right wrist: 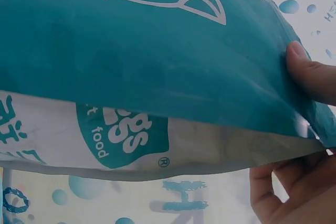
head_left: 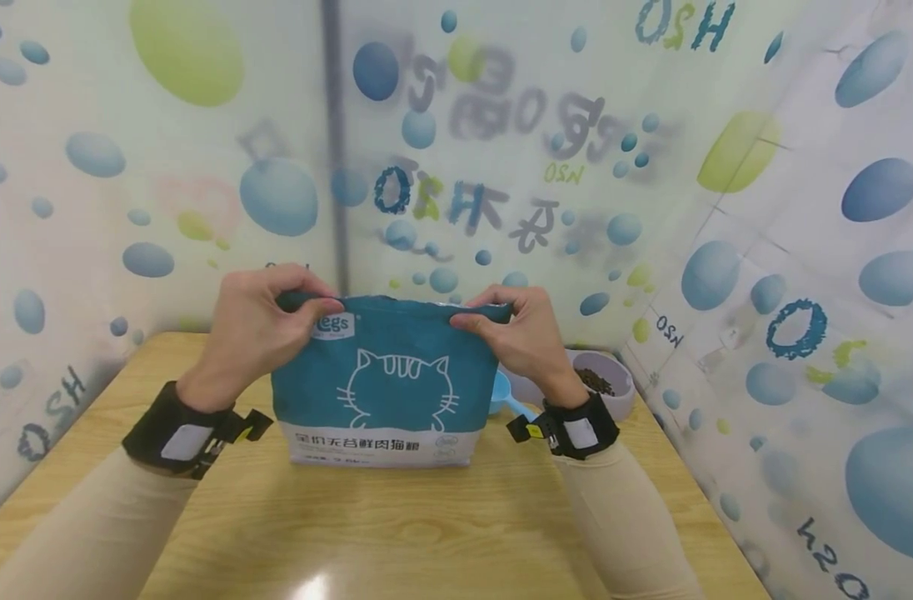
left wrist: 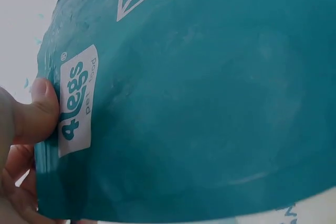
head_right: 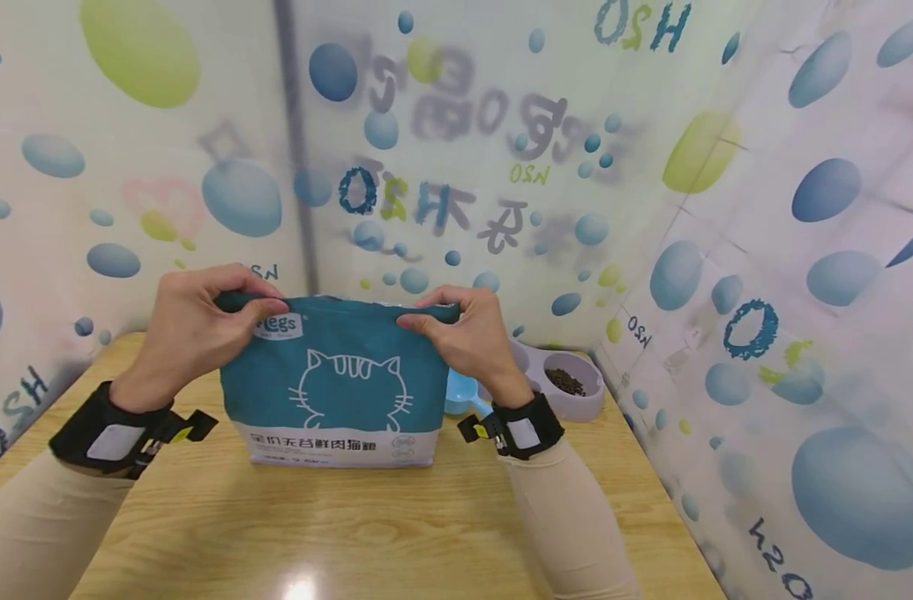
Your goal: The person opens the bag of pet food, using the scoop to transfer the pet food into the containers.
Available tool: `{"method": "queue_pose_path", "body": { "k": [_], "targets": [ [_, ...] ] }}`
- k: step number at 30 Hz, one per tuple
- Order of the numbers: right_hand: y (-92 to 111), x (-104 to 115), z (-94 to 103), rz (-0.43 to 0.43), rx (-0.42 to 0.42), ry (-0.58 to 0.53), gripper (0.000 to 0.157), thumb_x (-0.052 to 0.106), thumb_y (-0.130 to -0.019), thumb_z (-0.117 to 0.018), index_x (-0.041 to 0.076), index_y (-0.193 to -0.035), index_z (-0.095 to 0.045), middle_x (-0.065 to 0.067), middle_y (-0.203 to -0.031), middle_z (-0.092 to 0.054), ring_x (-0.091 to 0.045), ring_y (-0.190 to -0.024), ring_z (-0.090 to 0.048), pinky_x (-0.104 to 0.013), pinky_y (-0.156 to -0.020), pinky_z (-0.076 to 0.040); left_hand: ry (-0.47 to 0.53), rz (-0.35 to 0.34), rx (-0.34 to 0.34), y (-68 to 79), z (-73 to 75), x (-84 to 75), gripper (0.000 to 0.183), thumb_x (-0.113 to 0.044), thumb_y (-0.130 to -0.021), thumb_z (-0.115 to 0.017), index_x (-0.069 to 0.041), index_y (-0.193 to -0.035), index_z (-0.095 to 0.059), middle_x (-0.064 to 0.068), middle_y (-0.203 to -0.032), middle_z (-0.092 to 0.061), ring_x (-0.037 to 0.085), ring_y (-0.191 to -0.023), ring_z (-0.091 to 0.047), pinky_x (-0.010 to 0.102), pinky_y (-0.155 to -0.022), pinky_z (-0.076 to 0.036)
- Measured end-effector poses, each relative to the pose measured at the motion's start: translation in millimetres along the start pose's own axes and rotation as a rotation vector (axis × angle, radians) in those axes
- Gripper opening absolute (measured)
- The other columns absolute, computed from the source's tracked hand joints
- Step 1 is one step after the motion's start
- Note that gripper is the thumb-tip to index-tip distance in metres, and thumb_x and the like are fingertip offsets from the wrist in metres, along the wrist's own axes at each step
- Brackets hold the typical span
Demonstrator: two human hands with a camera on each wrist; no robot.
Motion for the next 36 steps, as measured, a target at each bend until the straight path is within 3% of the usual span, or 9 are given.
{"method": "queue_pose_path", "body": {
  "k": [4,7,11,15,19,25,30,36],
  "targets": [
    [-0.4,2.5,0.9,0.003,0.011,0.024,0.008,0.010,-0.097,-0.096,0.008,-0.102,-0.091,-0.015,-0.091,-0.087,-0.024,-0.076,-0.084,-0.038,-0.079,-0.068,-0.007,-0.015,0.018,-0.6,0.4,-0.6,0.011,-0.004,-0.094,-0.098,-0.012,-0.096,-0.091,0.005,-0.089,-0.087,-0.006,-0.074,-0.066,0.011,-0.069,-0.045],
    [-0.8,7.0,2.2,0.034,0.017,0.072,0.008,0.012,-0.098,-0.096,0.009,-0.103,-0.091,-0.012,-0.095,-0.088,-0.022,-0.084,-0.084,-0.039,-0.089,-0.067,-0.059,-0.047,0.031,-1.5,1.2,-3.1,0.011,-0.009,-0.094,-0.099,-0.014,-0.100,-0.091,0.002,-0.091,-0.087,-0.002,-0.072,-0.065,0.012,-0.067,-0.044],
    [0.9,21.5,1.8,0.164,0.023,0.201,0.010,0.012,-0.099,-0.095,0.009,-0.107,-0.090,-0.009,-0.100,-0.087,-0.023,-0.094,-0.083,-0.043,-0.096,-0.066,-0.181,-0.116,0.054,-1.1,-0.5,-12.8,0.017,-0.017,-0.093,-0.101,-0.015,-0.107,-0.092,0.002,-0.096,-0.088,0.007,-0.066,-0.060,0.022,-0.061,-0.039],
    [2.5,38.8,-4.6,0.311,0.024,0.369,0.016,0.016,-0.099,-0.096,0.009,-0.112,-0.090,-0.008,-0.103,-0.086,-0.024,-0.095,-0.083,-0.044,-0.089,-0.068,-0.263,-0.204,0.077,-3.2,-8.6,-28.1,0.023,-0.024,-0.092,-0.102,-0.014,-0.110,-0.092,0.004,-0.097,-0.088,0.017,-0.067,-0.068,0.035,-0.062,-0.048],
    [1.8,48.7,-12.3,0.357,0.010,0.468,0.020,0.022,-0.098,-0.097,0.009,-0.113,-0.091,-0.007,-0.102,-0.086,-0.025,-0.096,-0.082,-0.042,-0.087,-0.067,-0.272,-0.233,0.085,-7.5,-17.7,-37.9,0.019,-0.022,-0.093,-0.102,-0.013,-0.105,-0.091,0.005,-0.091,-0.087,0.024,-0.070,-0.075,0.042,-0.068,-0.050],
    [3.5,49.5,-18.6,0.347,-0.012,0.458,0.013,0.015,-0.099,-0.095,0.007,-0.107,-0.089,-0.009,-0.101,-0.086,-0.029,-0.096,-0.083,-0.046,-0.086,-0.068,-0.237,-0.211,0.047,-7.4,-22.7,-36.5,0.012,-0.013,-0.092,-0.100,-0.014,-0.095,-0.089,0.004,-0.086,-0.085,0.020,-0.059,-0.066,0.036,-0.065,-0.037],
    [3.5,47.8,-20.9,0.351,-0.025,0.404,0.006,0.008,-0.100,-0.092,0.007,-0.103,-0.088,-0.010,-0.100,-0.084,-0.029,-0.094,-0.082,-0.050,-0.081,-0.066,-0.210,-0.210,0.022,-6.1,-24.8,-34.9,0.012,-0.005,-0.092,-0.096,-0.013,-0.092,-0.087,0.004,-0.087,-0.086,0.021,-0.061,-0.070,0.036,-0.067,-0.030],
    [1.4,48.1,-24.5,0.345,-0.007,0.416,0.007,0.010,-0.101,-0.093,0.007,-0.104,-0.088,-0.009,-0.100,-0.083,-0.027,-0.094,-0.081,-0.047,-0.084,-0.066,-0.235,-0.226,0.027,-4.4,-24.0,-34.8,0.011,-0.014,-0.093,-0.099,-0.013,-0.094,-0.088,0.004,-0.087,-0.085,0.023,-0.063,-0.070,0.038,-0.070,-0.030]
  ]
}}
Point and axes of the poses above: each hand's wrist, its own y-axis away from the middle knuckle, its own z-axis out of the back of the hand, x = y × z, the point moved 6 cm from there along -y, towards the middle knuckle
